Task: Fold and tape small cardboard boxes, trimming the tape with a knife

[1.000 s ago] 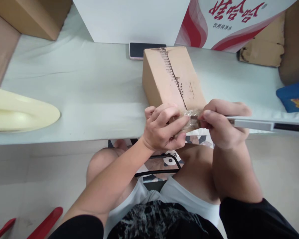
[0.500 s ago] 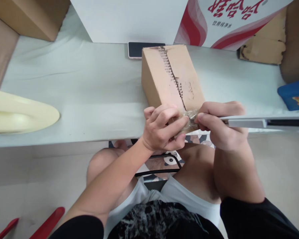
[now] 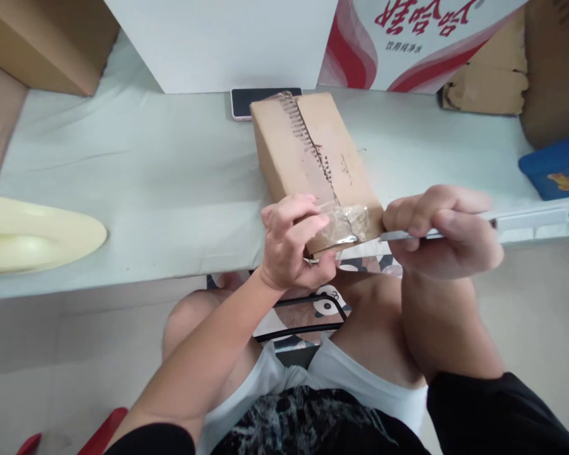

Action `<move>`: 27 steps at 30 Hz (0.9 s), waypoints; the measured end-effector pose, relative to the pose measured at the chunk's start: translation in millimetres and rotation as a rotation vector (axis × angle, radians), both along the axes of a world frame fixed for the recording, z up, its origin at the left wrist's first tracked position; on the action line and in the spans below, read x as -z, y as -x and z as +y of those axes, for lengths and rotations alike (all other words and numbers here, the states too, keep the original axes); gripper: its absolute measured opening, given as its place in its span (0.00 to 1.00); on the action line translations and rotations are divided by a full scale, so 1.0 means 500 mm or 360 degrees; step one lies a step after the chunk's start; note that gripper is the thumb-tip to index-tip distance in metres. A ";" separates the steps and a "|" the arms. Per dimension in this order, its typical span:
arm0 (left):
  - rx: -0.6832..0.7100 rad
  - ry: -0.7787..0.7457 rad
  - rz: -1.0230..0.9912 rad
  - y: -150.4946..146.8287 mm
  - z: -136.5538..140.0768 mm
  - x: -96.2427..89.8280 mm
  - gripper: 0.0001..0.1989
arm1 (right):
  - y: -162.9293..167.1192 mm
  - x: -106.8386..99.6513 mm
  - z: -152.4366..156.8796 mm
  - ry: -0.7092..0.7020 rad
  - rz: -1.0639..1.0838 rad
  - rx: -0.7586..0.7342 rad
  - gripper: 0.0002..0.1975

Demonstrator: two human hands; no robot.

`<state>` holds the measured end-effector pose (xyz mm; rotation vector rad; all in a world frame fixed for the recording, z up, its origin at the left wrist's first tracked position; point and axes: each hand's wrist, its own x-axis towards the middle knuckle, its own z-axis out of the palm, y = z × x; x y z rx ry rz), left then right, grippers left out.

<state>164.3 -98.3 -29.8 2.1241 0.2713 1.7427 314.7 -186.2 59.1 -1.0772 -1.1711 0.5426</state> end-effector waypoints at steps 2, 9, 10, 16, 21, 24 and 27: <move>0.0031 0.0104 0.0013 0.005 0.000 -0.007 0.25 | -0.001 0.009 0.000 -0.0040 -0.0003 0.0109 0.19; -0.0018 0.0378 0.0125 0.046 0.019 -0.009 0.26 | -0.029 0.048 -0.002 0.0021 0.0089 0.0179 0.19; -0.0044 0.0394 0.0088 0.051 0.028 -0.005 0.26 | -0.031 0.055 0.001 0.0059 0.0111 0.0213 0.20; -0.0125 0.0427 0.0083 0.083 0.071 0.012 0.27 | -0.032 0.087 0.019 0.0231 0.0255 0.0320 0.21; -0.0137 0.0379 0.0105 0.101 0.075 0.016 0.36 | -0.031 0.099 0.016 0.0103 0.0444 0.0197 0.19; -0.0055 0.0554 0.0137 0.107 0.069 0.017 0.41 | -0.025 0.104 0.012 0.0121 0.0500 0.0233 0.20; 0.0082 0.0872 0.0081 0.109 0.060 0.014 0.44 | -0.017 0.109 0.012 0.0095 0.0559 0.0267 0.18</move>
